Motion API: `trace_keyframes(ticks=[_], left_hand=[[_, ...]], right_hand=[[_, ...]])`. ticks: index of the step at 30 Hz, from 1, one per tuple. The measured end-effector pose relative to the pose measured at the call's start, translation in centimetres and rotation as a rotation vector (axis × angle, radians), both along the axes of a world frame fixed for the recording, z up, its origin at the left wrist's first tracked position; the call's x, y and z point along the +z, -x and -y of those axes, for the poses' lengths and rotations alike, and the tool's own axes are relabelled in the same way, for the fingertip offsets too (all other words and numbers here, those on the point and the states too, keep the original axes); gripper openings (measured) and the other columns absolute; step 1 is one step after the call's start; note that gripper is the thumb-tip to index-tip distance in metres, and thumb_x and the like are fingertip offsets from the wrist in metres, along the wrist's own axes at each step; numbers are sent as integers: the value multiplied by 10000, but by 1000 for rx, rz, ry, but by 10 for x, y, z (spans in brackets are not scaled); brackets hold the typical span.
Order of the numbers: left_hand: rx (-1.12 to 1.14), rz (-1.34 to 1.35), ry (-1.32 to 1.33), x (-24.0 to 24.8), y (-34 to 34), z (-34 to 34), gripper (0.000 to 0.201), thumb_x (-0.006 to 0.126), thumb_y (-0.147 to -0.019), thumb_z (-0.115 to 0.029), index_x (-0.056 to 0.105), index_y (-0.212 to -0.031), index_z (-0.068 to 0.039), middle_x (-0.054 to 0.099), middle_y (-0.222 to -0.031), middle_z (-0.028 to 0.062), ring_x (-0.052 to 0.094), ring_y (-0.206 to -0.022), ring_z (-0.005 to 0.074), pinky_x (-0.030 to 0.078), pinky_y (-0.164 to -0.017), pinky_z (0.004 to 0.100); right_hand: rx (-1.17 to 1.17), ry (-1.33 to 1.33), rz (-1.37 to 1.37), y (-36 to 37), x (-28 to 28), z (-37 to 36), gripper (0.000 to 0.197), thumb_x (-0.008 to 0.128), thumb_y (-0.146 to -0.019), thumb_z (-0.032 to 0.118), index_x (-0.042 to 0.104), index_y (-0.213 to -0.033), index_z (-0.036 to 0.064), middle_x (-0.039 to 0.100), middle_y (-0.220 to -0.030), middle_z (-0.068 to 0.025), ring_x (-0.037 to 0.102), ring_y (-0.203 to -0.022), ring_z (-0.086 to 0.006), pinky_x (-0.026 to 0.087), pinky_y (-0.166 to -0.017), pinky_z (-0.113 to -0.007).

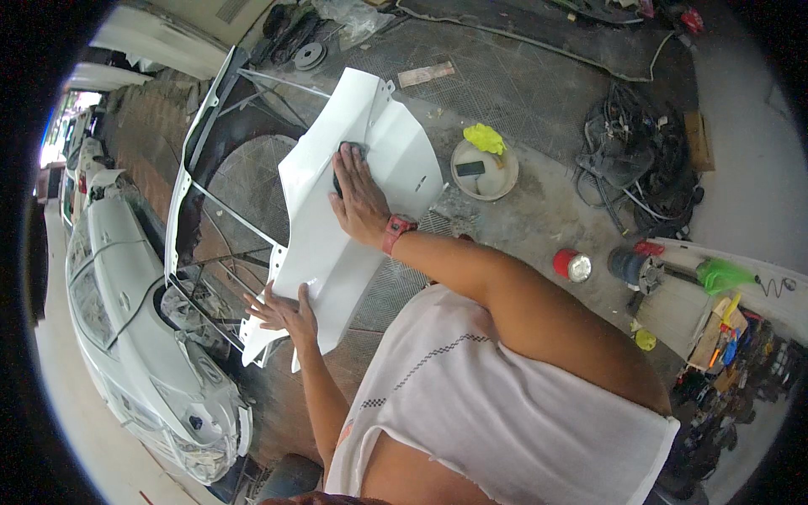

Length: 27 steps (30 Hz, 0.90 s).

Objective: The person scrubs a white car bumper with a black sponge, rinses it in a bucket, and wipes it dry with a yellow cloth. The bumper is handled and turned to clean multiple surfaces.

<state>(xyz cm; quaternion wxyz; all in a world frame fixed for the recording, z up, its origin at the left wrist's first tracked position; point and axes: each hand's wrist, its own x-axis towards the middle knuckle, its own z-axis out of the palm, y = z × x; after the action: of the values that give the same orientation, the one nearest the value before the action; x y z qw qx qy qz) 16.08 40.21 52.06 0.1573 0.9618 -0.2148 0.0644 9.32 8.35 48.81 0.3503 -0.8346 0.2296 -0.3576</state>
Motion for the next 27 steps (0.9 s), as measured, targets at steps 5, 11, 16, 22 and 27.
trace_keyframes(ticks=[5, 11, 16, 22, 27], left_hand=[[-15, -21, 50, -2, 0, -4, 881, 792, -902, -638, 447, -1594, -214, 12, -1808, 198, -92, -1629, 548, -27, -1144, 896], [-43, 22, 47, 2, -1, -3, 895, 803, -887, -632, 455, -1589, -199, 19, -1811, 189, -88, -1632, 542, 1, -1154, 891], [-22, -46, 26, 1, 0, -7, 918, 803, -892, -626, 431, -1603, -180, 23, -1809, 196, -100, -1629, 547, -19, -1159, 883], [-12, -1, -2, -2, -2, -10, 883, 811, -883, -620, 452, -1592, -237, 22, -1822, 128, -81, -1638, 523, 28, -1160, 884], [-52, -32, -24, 3, -2, -6, 977, 788, -897, -654, 363, -1641, -185, -14, -1805, 203, -110, -1624, 550, -8, -1124, 913]], right_hand=[[-365, 135, 147, -31, 37, 97, 692, 448, -1127, 230, 191, -1644, -151, 158, -1729, -383, 147, -1612, -559, 161, -1345, -541], [-135, -91, -51, 8, 55, -21, 724, 401, -1118, 235, 111, -1667, -138, 56, -1753, -372, 38, -1641, -527, 91, -1355, -529], [-184, -275, 47, -4, 10, 25, 764, 449, -1107, 259, 118, -1651, -164, 84, -1737, -396, 85, -1625, -556, 96, -1336, -602], [-290, -184, -3, 1, 12, 10, 730, 438, -1117, 258, 146, -1673, -116, 157, -1734, -377, 142, -1638, -496, 116, -1332, -601], [-192, -158, -143, 32, -9, -7, 677, 435, -1113, 228, 218, -1668, -92, 216, -1737, -342, 175, -1634, -489, 143, -1336, -576]])
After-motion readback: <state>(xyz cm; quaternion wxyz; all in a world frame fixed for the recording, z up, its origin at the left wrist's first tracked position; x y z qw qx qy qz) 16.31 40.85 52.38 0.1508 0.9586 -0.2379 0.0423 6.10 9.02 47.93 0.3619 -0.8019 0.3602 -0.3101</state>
